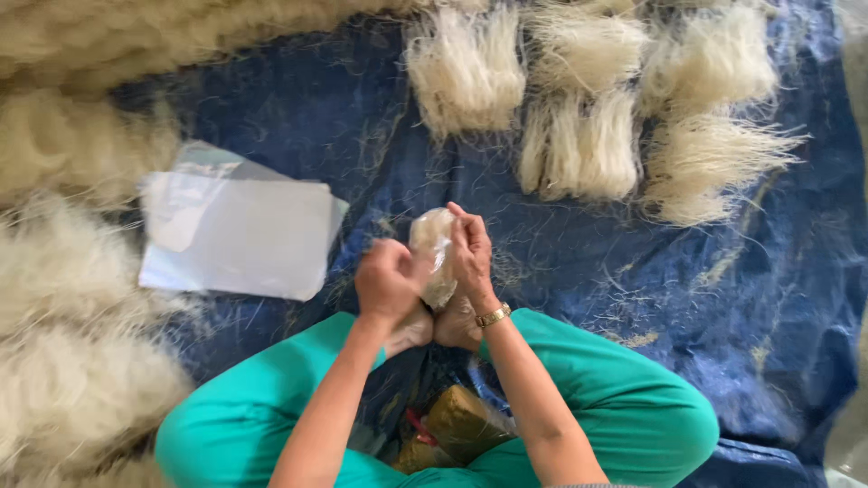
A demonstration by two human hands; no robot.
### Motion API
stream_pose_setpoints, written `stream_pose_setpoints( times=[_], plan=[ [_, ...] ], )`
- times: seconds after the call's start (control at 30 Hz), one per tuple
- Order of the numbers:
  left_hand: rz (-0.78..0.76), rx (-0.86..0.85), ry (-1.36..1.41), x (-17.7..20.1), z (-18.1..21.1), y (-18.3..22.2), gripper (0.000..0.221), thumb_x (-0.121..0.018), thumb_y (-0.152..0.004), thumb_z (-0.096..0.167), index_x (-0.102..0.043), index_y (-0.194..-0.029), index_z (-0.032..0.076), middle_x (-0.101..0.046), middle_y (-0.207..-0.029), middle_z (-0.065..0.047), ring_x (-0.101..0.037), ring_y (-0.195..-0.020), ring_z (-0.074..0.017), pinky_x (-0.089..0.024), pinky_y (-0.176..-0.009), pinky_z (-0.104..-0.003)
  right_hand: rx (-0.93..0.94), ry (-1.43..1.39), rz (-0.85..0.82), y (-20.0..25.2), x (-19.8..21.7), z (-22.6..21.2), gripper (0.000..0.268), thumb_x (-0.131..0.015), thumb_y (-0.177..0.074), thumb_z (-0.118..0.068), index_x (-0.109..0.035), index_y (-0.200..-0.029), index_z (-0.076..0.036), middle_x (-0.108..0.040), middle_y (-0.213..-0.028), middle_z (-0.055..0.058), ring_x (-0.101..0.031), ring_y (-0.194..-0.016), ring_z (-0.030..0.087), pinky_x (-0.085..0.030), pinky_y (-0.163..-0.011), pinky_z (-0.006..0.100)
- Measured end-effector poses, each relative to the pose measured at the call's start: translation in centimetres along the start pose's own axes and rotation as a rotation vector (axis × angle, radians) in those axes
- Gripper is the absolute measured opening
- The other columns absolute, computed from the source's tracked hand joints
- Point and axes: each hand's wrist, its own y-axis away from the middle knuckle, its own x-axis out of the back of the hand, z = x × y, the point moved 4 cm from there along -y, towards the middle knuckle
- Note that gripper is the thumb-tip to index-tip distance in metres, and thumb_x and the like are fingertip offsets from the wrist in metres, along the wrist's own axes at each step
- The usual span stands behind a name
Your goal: The person places bundles of rice noodles into plastic bags by hand.
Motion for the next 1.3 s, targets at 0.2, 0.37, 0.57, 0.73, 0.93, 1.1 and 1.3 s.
stream_pose_setpoints(
  times=[0.2,0.37,0.57,0.73,0.93,1.1,1.3],
  plan=[
    [-0.516,-0.208,-0.297,-2.0,-0.6,1.6,0.035,-0.055,-0.098,0.048,-0.055,-0.076,0.022,-0.063,-0.074,0.002,-0.069,-0.070,-0.0233,-0.052,-0.063,-0.037,0.100,0.046,0.005,2.0,-0.4,-0.8,0.010,-0.055,-0.104,-0.013,-0.055,-0.097,-0.005,-0.061,-0.137,0.020,-0.055,-0.127,0.030,-0.042,-0.105,0.050],
    [-0.560,0.011,-0.015,-1.5,3.2,-0.5,0.032,-0.061,-0.095,0.040,-0.066,-0.084,0.009,-0.067,-0.095,-0.017,-0.066,-0.097,-0.0399,-0.053,-0.083,-0.049,0.363,0.563,-0.086,4.6,-1.9,-3.9,0.021,-0.053,-0.092,0.006,-0.061,-0.101,-0.011,-0.061,-0.138,0.016,-0.058,-0.124,0.040,-0.046,-0.100,0.053],
    [-0.386,0.632,1.270,2.2,4.2,2.6,0.021,-0.049,-0.106,0.021,-0.048,-0.086,0.012,-0.075,-0.105,-0.019,-0.053,-0.030,-0.0193,-0.035,-0.024,-0.023,0.338,0.375,-0.006,3.9,0.7,-7.0,0.002,-0.077,-0.087,-0.017,-0.076,-0.088,-0.017,-0.067,-0.121,0.008,-0.060,-0.109,0.028,-0.039,-0.098,0.039],
    [-0.631,0.548,1.258,7.7,8.5,1.0,0.024,-0.054,-0.101,0.014,-0.050,-0.082,0.001,-0.071,-0.087,-0.022,-0.048,-0.025,-0.0169,-0.032,-0.018,-0.023,0.043,-0.095,-0.329,7.0,0.7,-15.6,0.005,-0.072,-0.087,-0.001,-0.072,-0.091,0.003,-0.063,-0.082,0.010,-0.051,-0.058,0.011,-0.038,-0.051,0.022],
    [-0.756,0.443,1.318,11.0,14.6,0.0,0.030,-0.052,-0.101,0.011,-0.053,-0.074,-0.002,-0.046,-0.045,-0.011,-0.037,-0.028,-0.0122,-0.027,-0.030,-0.022,-0.050,-0.221,-0.844,9.2,0.8,-22.6,0.019,-0.044,-0.101,0.002,-0.061,-0.104,0.010,-0.054,-0.042,0.006,-0.044,-0.025,0.011,-0.035,-0.029,0.021],
    [-1.216,0.447,0.841,14.8,16.6,3.0,0.029,-0.060,-0.100,0.031,-0.054,-0.077,0.014,-0.039,-0.053,0.004,-0.035,-0.045,-0.0062,-0.026,-0.040,-0.025,0.044,0.221,-1.127,11.5,2.2,-27.0,0.031,-0.041,-0.104,-0.032,-0.055,-0.092,-0.007,-0.055,-0.079,0.001,-0.047,-0.067,0.017,-0.045,-0.061,0.030],
    [-1.305,0.504,0.829,13.2,11.3,5.6,0.029,-0.051,-0.105,0.030,-0.055,-0.083,0.011,-0.042,-0.064,0.005,-0.032,-0.052,-0.0056,-0.024,-0.048,-0.023,-0.085,0.313,-1.285,11.0,3.1,-23.9,0.020,-0.044,-0.108,-0.018,-0.053,-0.094,-0.008,-0.051,-0.071,0.005,-0.047,-0.058,0.022,-0.040,-0.056,0.034]
  ],
)
